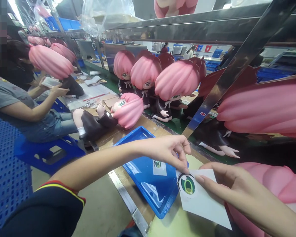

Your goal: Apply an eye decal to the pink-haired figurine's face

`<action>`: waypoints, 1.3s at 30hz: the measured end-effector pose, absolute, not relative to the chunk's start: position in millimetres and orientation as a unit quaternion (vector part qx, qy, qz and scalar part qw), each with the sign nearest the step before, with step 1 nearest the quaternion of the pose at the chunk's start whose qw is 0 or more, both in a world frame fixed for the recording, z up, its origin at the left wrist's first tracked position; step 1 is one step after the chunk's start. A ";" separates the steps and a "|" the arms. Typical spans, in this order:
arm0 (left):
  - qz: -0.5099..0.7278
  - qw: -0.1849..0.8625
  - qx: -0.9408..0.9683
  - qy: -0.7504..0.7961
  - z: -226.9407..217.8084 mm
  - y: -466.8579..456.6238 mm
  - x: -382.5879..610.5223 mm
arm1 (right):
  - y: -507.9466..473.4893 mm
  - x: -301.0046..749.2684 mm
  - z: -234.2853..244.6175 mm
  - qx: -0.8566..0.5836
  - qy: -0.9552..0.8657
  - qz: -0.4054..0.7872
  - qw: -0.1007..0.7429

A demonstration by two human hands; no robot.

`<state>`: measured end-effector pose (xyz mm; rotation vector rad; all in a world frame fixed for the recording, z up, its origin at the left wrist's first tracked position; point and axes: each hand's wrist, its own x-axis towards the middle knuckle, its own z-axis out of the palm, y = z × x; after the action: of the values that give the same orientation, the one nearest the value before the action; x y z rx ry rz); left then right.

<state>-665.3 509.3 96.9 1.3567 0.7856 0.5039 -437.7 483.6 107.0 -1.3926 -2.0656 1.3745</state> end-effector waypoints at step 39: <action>0.301 0.648 0.590 0.376 95.2 500.0 -684.0 | 485.2 -462.2 115.8 -0.501 -0.598 0.619 0.094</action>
<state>-684.0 500.0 95.2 1.3421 0.8558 0.6845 -462.2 485.2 115.8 -1.4857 -1.7731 1.8358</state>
